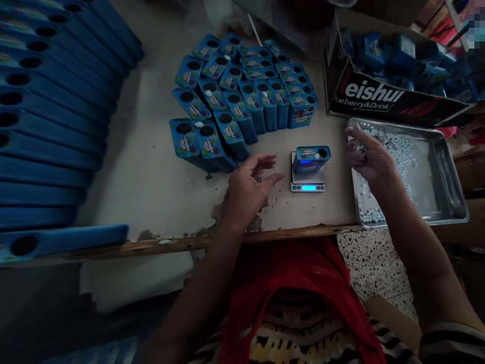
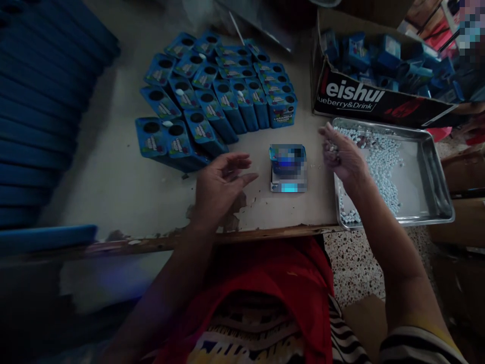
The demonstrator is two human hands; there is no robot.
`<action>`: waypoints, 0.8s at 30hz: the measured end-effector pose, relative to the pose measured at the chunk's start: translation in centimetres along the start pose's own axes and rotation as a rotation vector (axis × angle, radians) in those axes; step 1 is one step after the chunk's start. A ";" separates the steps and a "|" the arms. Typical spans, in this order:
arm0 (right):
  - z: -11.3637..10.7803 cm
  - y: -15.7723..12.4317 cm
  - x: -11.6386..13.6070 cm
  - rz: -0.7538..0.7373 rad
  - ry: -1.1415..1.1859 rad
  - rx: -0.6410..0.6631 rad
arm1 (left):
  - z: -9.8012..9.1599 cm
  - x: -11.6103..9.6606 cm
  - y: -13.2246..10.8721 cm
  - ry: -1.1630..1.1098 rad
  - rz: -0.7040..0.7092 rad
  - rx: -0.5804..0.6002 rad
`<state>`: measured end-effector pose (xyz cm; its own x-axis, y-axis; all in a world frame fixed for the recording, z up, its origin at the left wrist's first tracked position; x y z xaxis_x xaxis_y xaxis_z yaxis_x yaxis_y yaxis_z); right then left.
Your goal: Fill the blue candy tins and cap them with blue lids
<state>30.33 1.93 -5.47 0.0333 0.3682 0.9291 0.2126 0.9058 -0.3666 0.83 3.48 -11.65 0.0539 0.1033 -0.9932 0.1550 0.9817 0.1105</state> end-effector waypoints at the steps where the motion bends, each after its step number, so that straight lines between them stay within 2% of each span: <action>1: -1.0 -0.2 -0.2 0.010 0.019 -0.019 | 0.0 -0.6 0.1 0.019 0.021 -0.009; 5: -4.1 -1.1 -2.1 0.082 0.077 -0.017 | 1.4 -3.8 1.2 0.082 0.156 0.020; 10: -4.7 -1.4 -4.3 0.140 0.085 0.040 | 4.2 -6.6 2.8 0.144 0.282 0.109; 15: -2.9 -0.4 -3.4 0.050 0.087 0.114 | 6.5 -7.4 3.5 0.315 0.332 0.131; 24: 2.0 -0.9 -0.5 -0.138 0.002 0.216 | 9.3 -6.1 4.8 0.449 0.284 0.144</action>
<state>28.14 1.37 -5.75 0.0200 0.2375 0.9712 0.0020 0.9714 -0.2376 10.36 6.08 -4.69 -0.3080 0.4502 -0.8381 0.3305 0.8767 0.3495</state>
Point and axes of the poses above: each hand's wrist, its own y-axis towards the middle knuckle, its own z-axis out of the palm, x = y × z, the point moved 9 cm from there along y, towards the middle knuckle, and after that the axes turned 11 degrees about -y, right-handed, at the moved point
